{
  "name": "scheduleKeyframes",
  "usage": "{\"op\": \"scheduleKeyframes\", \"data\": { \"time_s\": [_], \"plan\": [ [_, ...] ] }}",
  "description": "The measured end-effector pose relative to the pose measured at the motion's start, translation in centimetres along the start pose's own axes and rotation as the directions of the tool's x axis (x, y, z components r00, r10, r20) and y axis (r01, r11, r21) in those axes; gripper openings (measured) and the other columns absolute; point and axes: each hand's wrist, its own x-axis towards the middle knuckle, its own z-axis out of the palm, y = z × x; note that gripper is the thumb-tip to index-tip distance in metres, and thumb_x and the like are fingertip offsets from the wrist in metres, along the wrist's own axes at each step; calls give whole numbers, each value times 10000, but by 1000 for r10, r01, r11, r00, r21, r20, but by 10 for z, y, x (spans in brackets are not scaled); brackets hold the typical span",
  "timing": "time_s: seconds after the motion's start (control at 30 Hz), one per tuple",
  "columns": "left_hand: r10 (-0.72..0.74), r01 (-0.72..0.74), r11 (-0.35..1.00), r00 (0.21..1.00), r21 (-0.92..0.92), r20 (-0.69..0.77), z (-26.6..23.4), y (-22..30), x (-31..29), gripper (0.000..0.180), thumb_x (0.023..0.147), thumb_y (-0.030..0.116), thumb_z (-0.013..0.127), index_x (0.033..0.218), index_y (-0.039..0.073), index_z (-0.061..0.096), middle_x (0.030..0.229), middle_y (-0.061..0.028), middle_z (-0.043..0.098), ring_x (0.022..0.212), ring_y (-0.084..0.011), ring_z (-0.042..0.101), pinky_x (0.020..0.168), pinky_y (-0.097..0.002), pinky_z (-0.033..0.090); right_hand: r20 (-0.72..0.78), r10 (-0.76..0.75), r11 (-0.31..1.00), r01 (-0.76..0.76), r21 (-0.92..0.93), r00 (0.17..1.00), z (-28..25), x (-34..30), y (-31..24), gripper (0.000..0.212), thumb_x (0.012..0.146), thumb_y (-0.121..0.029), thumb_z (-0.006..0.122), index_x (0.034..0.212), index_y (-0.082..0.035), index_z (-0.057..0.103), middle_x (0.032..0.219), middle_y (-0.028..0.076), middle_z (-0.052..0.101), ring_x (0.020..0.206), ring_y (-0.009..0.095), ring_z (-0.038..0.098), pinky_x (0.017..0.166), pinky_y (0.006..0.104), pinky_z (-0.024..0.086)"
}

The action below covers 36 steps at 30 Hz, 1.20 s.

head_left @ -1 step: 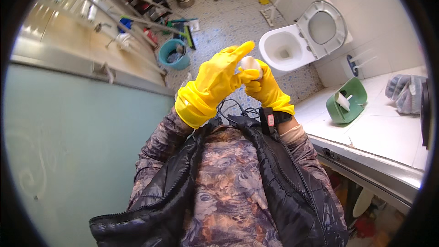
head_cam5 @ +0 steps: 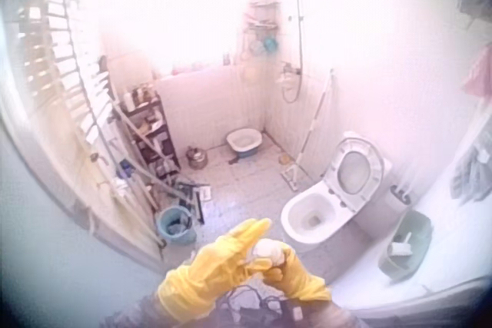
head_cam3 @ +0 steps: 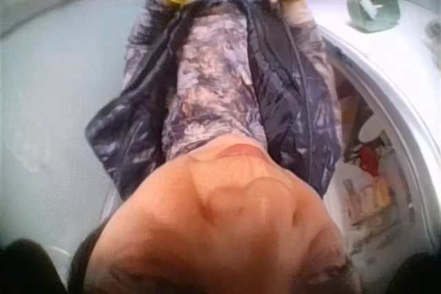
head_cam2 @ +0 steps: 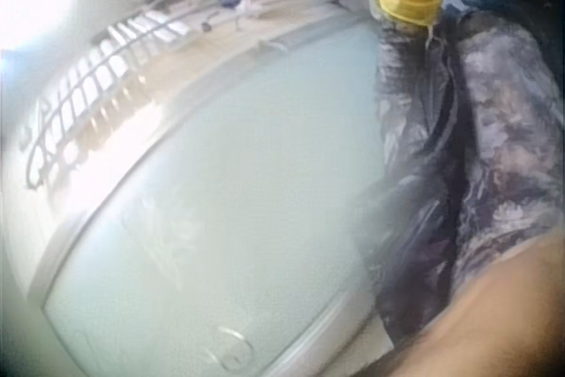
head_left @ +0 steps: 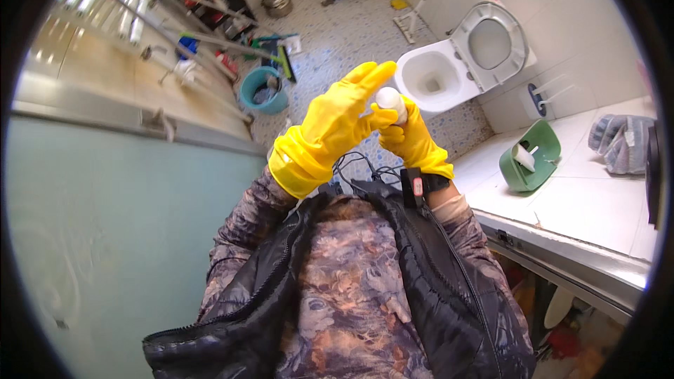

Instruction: The person moves a blue stool, then picks up a yellow basin and a white bottle from a cluttered counter. They rinse the basin under the sink faucet, pour out the water, and place the basin aside. The person opens the white bottle, pours some of its contents into the toilet bowl, closes the bottle, and places it on a shelf. They rinse their gloved hands under the faucet, then move a red watering can and a beige basin on the floor before rinsing their hands again.

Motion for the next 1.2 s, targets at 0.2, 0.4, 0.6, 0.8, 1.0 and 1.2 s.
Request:
{"op": "scheduleKeyframes", "data": {
  "time_s": [0.2,0.4,0.6,0.8,1.0,1.2],
  "plan": [
    [278,-265,960,865,-92,417,6,-63,80,446,851,-3,555,1273,141,561,1273,-170,559,1029,-367,601,843,-387,503,-230,-283,959,268,-95,931,1,27,-30,387,948,-465,451,972,-104,587,623,-8,491,424,71,393,413,202,329],
    [3,-19,999,867,29,499,56,-94,151,275,826,249,654,1061,108,641,982,-169,649,882,-378,623,742,-411,510,-210,-202,960,236,152,957,-59,49,-78,392,946,-457,463,974,-86,584,702,57,584,430,92,427,424,230,358],
    [-371,414,884,904,-218,211,98,-131,233,303,896,320,635,1012,41,639,783,-68,650,682,-179,626,607,-279,485,-222,-240,910,298,287,945,-121,90,-161,490,952,-446,442,1019,11,602,657,78,545,417,98,391,418,242,331],
    [-572,702,596,712,-390,406,73,-186,287,319,916,310,630,1053,22,618,800,-38,634,609,-81,538,535,-215,423,-163,-389,852,421,310,907,-175,108,-226,500,946,-441,470,1053,31,594,720,125,593,437,120,427,426,236,356],
    [-611,782,363,610,-506,504,95,-226,290,332,945,304,563,1117,25,612,873,-100,671,687,-132,613,584,-229,480,-426,-353,877,454,160,833,-199,119,-265,472,928,-463,516,975,0,595,749,163,619,462,131,472,444,238,383],
    [-308,707,324,707,-629,637,144,-237,301,280,910,127,573,1180,64,607,894,-49,636,733,-129,582,657,-261,484,-483,-490,844,534,-55,725,-161,127,-274,487,935,-433,502,1087,23,583,712,118,550,460,118,412,454,234,347]
  ]
}}
